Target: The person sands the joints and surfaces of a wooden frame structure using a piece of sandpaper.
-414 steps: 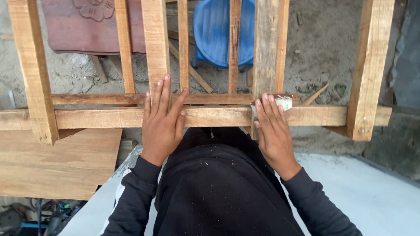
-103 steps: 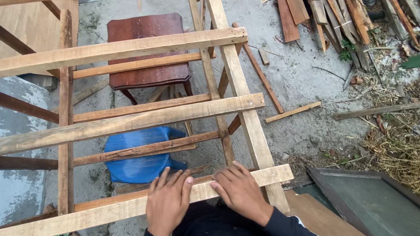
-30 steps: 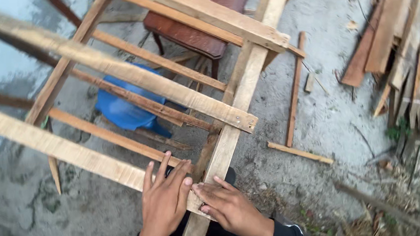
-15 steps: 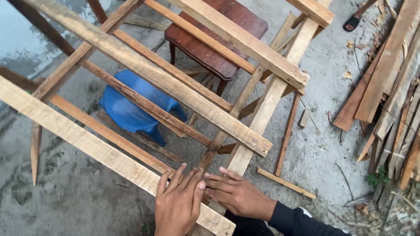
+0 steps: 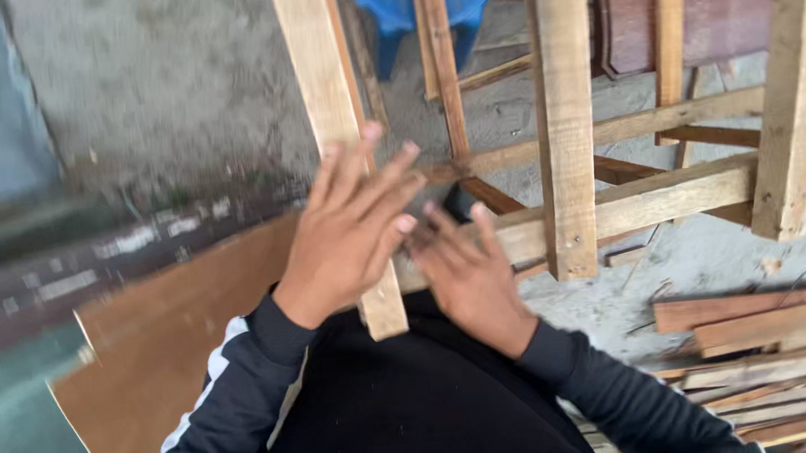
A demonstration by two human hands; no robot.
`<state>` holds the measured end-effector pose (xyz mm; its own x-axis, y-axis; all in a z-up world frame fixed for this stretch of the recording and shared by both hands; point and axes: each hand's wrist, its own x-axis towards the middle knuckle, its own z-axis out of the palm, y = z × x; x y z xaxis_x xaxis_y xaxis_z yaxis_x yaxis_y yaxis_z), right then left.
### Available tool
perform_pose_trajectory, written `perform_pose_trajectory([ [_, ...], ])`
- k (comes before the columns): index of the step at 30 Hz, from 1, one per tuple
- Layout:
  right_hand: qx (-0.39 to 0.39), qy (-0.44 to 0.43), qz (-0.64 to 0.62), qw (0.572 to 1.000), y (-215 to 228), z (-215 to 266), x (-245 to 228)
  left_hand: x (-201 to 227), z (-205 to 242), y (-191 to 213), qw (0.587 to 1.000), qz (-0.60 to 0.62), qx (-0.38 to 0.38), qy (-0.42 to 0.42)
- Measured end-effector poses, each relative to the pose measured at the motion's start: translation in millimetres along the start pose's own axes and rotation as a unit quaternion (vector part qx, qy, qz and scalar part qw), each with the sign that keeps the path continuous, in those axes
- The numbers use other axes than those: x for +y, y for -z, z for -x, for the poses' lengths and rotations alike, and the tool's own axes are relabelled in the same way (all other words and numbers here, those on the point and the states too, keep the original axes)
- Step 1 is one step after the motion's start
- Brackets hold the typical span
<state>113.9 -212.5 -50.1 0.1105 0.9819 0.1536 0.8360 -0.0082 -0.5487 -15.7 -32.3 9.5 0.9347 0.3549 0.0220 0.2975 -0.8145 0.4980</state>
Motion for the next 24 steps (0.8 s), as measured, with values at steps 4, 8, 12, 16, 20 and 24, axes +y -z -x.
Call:
perform_pose_trajectory([
  [4,0.009,0.013,0.054,0.998,26.6,1.1,32.8,51.0,21.7,-14.2,0.982,0.030,0.071,0.170],
  [8,-0.038,0.040,-0.013,0.998,13.1,-18.5,22.0,62.1,23.2,-30.5,0.970,0.029,0.112,0.216],
  [12,-0.071,0.088,-0.067,0.991,14.8,-35.2,21.0,56.2,26.8,-36.9,0.968,0.029,0.127,0.215],
  [16,-0.090,0.083,-0.035,0.992,44.3,-26.8,46.6,49.7,31.2,-38.8,0.968,0.039,0.137,0.207],
  [20,-0.082,0.042,-0.041,0.995,29.0,-18.3,44.4,42.1,34.3,-41.7,0.970,0.068,0.139,0.187],
  [24,-0.083,0.049,-0.054,0.994,19.8,-23.2,29.6,39.6,34.6,-42.2,0.970,0.085,0.144,0.174],
])
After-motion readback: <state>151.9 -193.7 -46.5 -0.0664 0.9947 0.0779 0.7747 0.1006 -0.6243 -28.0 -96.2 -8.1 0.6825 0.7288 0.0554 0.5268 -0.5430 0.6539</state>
